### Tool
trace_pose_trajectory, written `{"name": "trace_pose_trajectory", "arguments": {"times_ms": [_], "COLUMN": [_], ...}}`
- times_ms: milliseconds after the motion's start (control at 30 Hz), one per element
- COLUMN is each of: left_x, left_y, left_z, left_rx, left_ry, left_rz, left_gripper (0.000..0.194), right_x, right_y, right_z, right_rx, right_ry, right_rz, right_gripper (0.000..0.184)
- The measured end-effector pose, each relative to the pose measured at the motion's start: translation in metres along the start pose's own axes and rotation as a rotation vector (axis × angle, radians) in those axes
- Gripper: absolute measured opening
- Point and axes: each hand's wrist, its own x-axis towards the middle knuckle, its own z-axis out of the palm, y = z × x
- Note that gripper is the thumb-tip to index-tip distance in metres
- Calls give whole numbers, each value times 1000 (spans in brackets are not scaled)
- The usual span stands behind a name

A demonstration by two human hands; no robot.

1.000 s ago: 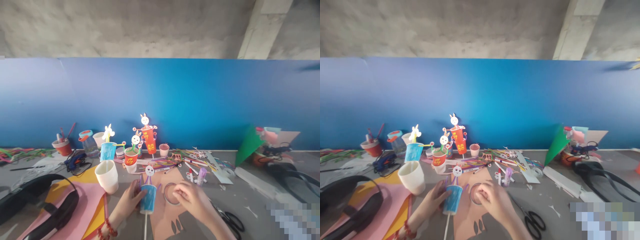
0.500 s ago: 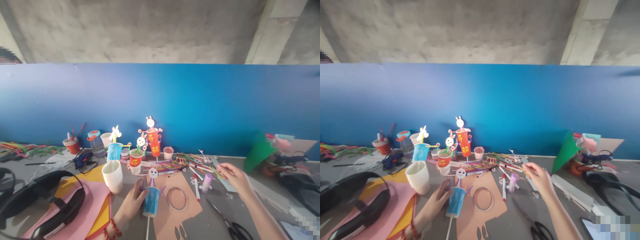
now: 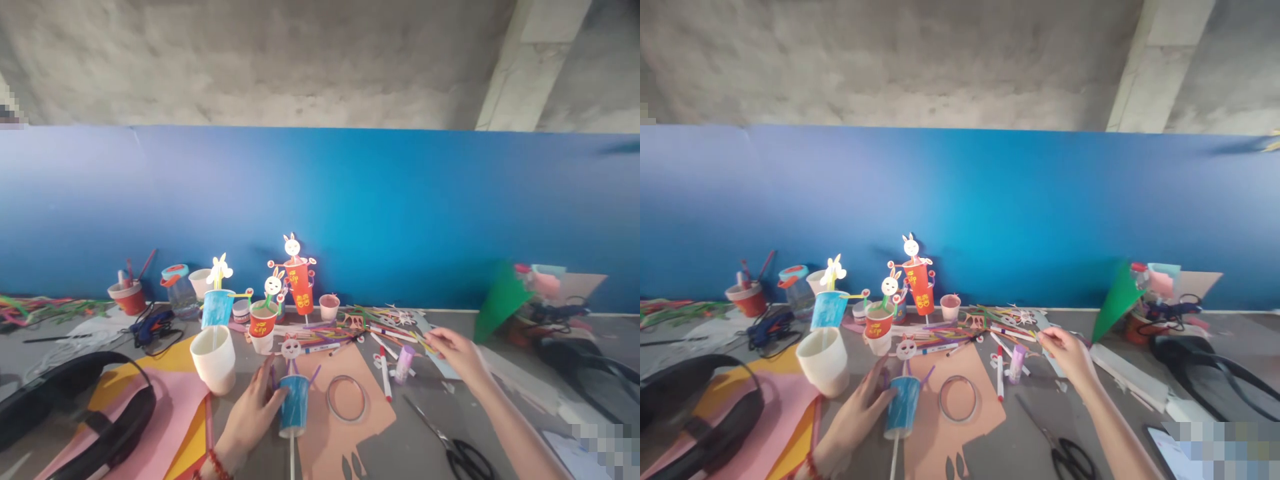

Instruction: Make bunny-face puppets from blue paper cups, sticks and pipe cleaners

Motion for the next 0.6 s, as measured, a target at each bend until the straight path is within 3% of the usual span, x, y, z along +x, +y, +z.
{"name": "trace_pose_trajectory", "arguments": {"times_ms": [100, 267, 467, 600], "left_x": [1, 1, 0, 0], "left_y": [-1, -2, -2, -6], "left_z": [4, 10, 10, 15], "left_rx": [45, 135, 134, 184], "left_ry": [44, 50, 97, 205], "left_rz": [22, 59, 117, 236], "left_gripper": [56, 66, 65, 60], "right_x": [9, 26, 45, 57], "right_y": [4, 5, 4, 4], "right_z": [2, 10, 35, 52], "right_rx": [-90, -232, -368, -450], "right_ry": [5, -21, -155, -214], "right_rz": [-28, -71, -155, -230], "right_gripper": [35, 22, 15, 17]}}
